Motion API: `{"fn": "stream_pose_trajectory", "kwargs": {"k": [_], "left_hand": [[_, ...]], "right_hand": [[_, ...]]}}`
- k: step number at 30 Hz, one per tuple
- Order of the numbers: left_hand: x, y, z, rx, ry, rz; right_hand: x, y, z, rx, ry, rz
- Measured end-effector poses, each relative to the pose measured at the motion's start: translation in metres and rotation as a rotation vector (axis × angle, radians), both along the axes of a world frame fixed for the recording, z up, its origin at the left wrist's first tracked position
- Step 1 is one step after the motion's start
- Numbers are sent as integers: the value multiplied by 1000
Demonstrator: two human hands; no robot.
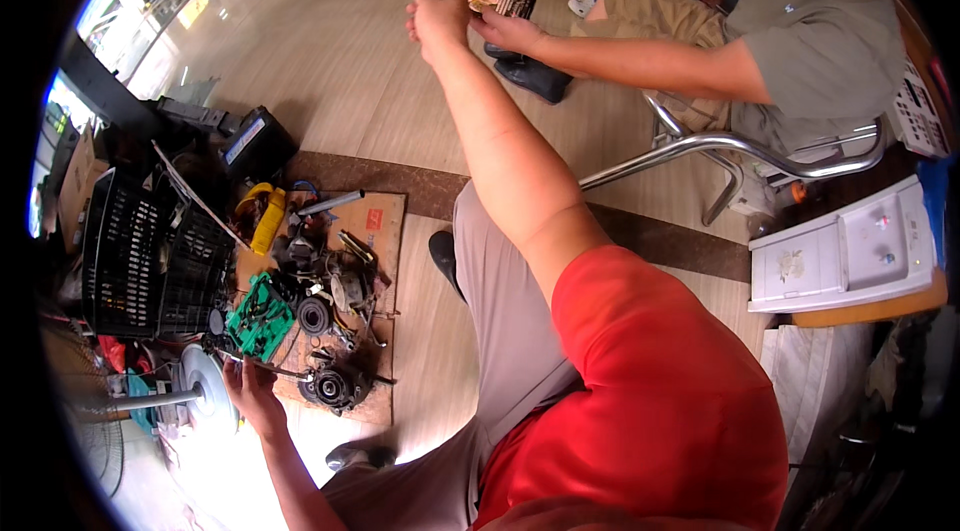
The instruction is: The person disassembles and reassembles mechanical components from a disassembled unit on the floor using an Allen key and a socket wrench. They unscrew bolts, remove a small pulley-like part, and then reattach it while holding the unit steady with one hand.
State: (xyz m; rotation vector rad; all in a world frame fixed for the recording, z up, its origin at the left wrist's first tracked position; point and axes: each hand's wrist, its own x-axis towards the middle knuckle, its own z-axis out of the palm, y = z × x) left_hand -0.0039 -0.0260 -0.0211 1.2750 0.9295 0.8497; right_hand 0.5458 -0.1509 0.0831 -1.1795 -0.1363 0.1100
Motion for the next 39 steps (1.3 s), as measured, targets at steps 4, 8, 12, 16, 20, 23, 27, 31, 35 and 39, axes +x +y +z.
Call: {"fn": "stream_pose_trajectory", "kwargs": {"k": [4,8,12,16,20,23,27,31,35,39], "left_hand": [[21,-13,4,11,20,87],[13,1,-13,0,33,74],[26,-5,-10,-1,37,111],[16,-2,-14,23,60,70],[18,3,-17,21,55,4],[20,-7,-12,3,45,91],[30,-7,-10,15,59,47],[34,-10,-7,19,24,-12],[37,-5,-9,-37,-86,-12],[20,9,-11,-117,-181,-59]], "right_hand": [[19,-27,7,121,110,40],[29,-30,4,235,178,116],[67,-45,-14,338,121,334],[68,-48,-13,353,115,340],[51,-10,-13,-14,-331,-362],[-59,29,-3,-284,-724,-7],[-205,37,-6,-558,-1253,826],[-311,34,-43,-930,-1203,1463],[-356,40,-85,-786,-1130,1484],[-370,52,-80,-774,-944,1513]]}}
